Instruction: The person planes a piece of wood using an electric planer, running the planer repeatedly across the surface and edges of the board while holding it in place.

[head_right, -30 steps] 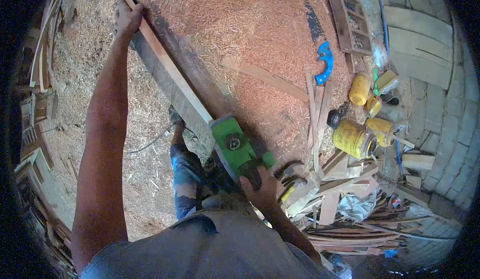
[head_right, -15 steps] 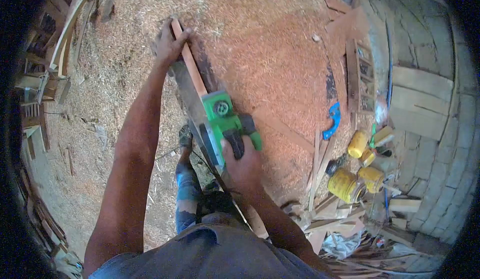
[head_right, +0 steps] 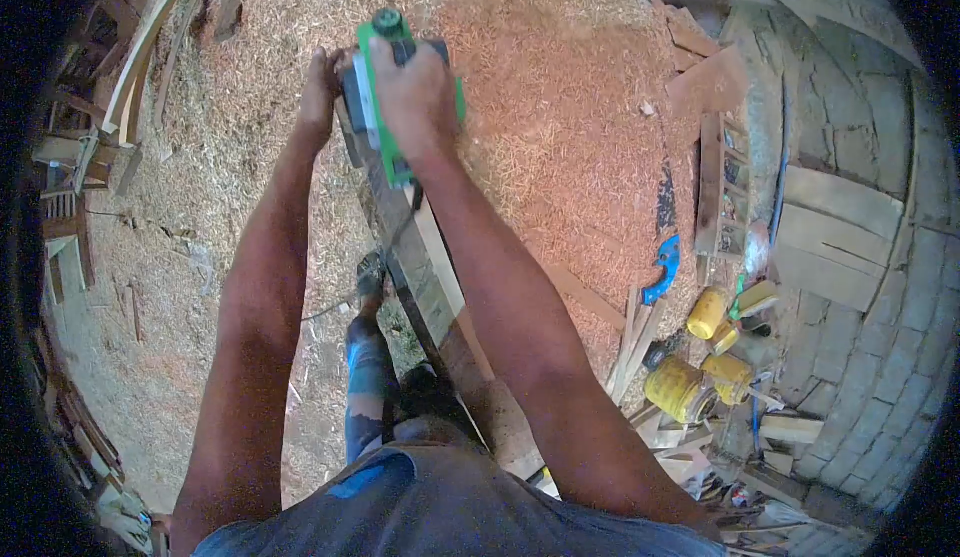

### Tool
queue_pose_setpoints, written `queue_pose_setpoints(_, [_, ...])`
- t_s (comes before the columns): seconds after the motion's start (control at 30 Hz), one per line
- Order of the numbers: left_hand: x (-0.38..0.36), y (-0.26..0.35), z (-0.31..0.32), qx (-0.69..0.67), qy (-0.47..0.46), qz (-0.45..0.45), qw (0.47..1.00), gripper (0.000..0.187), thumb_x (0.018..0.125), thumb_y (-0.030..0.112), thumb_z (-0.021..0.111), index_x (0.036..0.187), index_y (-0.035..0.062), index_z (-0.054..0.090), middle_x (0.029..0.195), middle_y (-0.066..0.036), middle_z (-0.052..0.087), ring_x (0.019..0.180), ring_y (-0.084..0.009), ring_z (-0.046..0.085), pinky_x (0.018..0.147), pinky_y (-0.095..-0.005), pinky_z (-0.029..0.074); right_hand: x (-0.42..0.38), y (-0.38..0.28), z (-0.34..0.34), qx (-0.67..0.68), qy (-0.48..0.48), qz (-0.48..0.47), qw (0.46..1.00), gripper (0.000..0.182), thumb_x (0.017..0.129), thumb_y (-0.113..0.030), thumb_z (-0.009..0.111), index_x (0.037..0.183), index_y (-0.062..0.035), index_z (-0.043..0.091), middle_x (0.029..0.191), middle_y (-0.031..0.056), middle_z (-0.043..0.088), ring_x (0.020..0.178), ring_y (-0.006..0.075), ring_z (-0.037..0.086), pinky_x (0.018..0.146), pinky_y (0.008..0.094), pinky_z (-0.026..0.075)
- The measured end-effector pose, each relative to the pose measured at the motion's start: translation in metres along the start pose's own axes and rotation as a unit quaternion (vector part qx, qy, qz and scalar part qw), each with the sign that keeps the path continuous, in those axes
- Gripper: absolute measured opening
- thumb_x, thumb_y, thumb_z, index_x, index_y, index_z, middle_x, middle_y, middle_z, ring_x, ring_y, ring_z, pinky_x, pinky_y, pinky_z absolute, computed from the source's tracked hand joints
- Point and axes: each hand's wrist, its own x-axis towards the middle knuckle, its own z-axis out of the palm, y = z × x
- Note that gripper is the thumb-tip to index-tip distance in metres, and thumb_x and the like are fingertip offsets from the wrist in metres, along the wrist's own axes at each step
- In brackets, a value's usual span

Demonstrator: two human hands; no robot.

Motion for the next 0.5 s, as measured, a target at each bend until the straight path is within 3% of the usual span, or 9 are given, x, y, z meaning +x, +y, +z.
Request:
queue_pose_setpoints(0.03, [-0.006,0.006,0.008,-0.003,0.036,0.005,0.999,0.093,0.107,0.071,0.028,0.162,-0.0039,0.031,0.163,-0.019,0.043,0.150,-0.0315,0.042,0.126,-0.0449,0.026,0.005,-0.007,-0.003,0.017,-0.024,-0.001,1.000,0.061,0.094,-0.056,0.068,0.097,0.0048,0.073,0.090,0.0296,0.073,0.088,0.0457,0.072,0.079,0.0522,0.055])
queue_pose_setpoints(0.07, [0.003,-0.010,0.004,-0.004,0.061,0.062,0.996,0.089,0.106,0.071,0.034,0.155,-0.0033,0.046,0.146,-0.021,0.059,0.136,-0.0293,0.055,0.120,-0.0404,0.036,0.004,-0.012,-0.010,0.032,-0.048,0.005,0.998,0.062,0.094,-0.057,0.068,0.096,0.0052,0.073,0.090,0.0301,0.072,0.088,0.0459,0.072,0.079,0.0523,0.055])
queue_pose_setpoints(0.2, [0.005,-0.019,-0.001,0.047,0.030,-0.011,0.998,0.085,0.104,0.069,0.044,0.154,0.0015,0.050,0.145,-0.021,0.060,0.135,-0.0284,0.057,0.118,-0.0397,0.039,-0.074,0.014,-0.060,0.070,-0.063,0.005,0.996,0.065,0.093,-0.058,0.069,0.098,0.0068,0.072,0.092,0.0326,0.071,0.090,0.0456,0.072,0.079,0.0525,0.054])
queue_pose_setpoints(0.23, [0.008,-0.022,-0.002,0.067,0.029,-0.022,0.997,0.083,0.103,0.068,0.048,0.155,0.0037,0.050,0.146,-0.021,0.060,0.135,-0.0283,0.058,0.117,-0.0397,0.039,-0.101,0.025,-0.073,0.016,-0.057,0.040,0.997,0.065,0.093,-0.057,0.071,0.102,0.0070,0.071,0.091,0.0315,0.071,0.089,0.0459,0.071,0.080,0.0518,0.055])
queue_pose_setpoints(0.33, [-0.007,-0.024,0.013,0.368,0.048,0.151,0.916,0.077,0.100,0.062,0.058,0.157,0.0114,0.049,0.147,-0.020,0.060,0.137,-0.0298,0.057,0.116,-0.0399,0.041,-0.223,0.075,-0.136,-0.095,-0.074,0.046,0.992,0.055,0.096,-0.049,0.071,0.119,0.0010,0.068,0.099,0.0239,0.073,0.094,0.0433,0.071,0.086,0.0491,0.055])
queue_pose_setpoints(0.37, [-0.009,-0.024,0.014,0.348,0.039,0.156,0.924,0.072,0.099,0.053,0.064,0.160,0.0171,0.047,0.149,-0.019,0.060,0.139,-0.0320,0.056,0.115,-0.0404,0.042,-0.264,0.080,-0.168,-0.056,-0.134,0.100,0.984,0.066,0.097,-0.052,0.070,0.131,0.0029,0.060,0.106,0.0293,0.072,0.102,0.0486,0.070,0.092,0.0529,0.054])
queue_pose_setpoints(0.43, [-0.006,-0.026,0.013,0.316,0.024,0.158,0.935,0.071,0.100,0.049,0.065,0.160,0.0164,0.046,0.150,-0.019,0.059,0.139,-0.0318,0.056,0.115,-0.0402,0.042,-0.359,0.117,-0.210,-0.085,-0.129,0.124,0.980,0.062,0.093,-0.048,0.075,0.129,-0.0001,0.061,0.100,0.0267,0.072,0.095,0.0494,0.070,0.088,0.0550,0.055])
queue_pose_setpoints(0.5, [0.002,-0.032,0.008,0.285,-0.002,0.146,0.947,0.069,0.101,0.043,0.065,0.161,0.0160,0.044,0.152,-0.019,0.057,0.138,-0.0309,0.056,0.115,-0.0395,0.042,-0.439,0.150,-0.252,-0.111,-0.152,0.172,0.967,0.053,0.091,-0.046,0.077,0.117,-0.0024,0.065,0.094,0.0243,0.072,0.088,0.0475,0.071,0.079,0.0535,0.056])
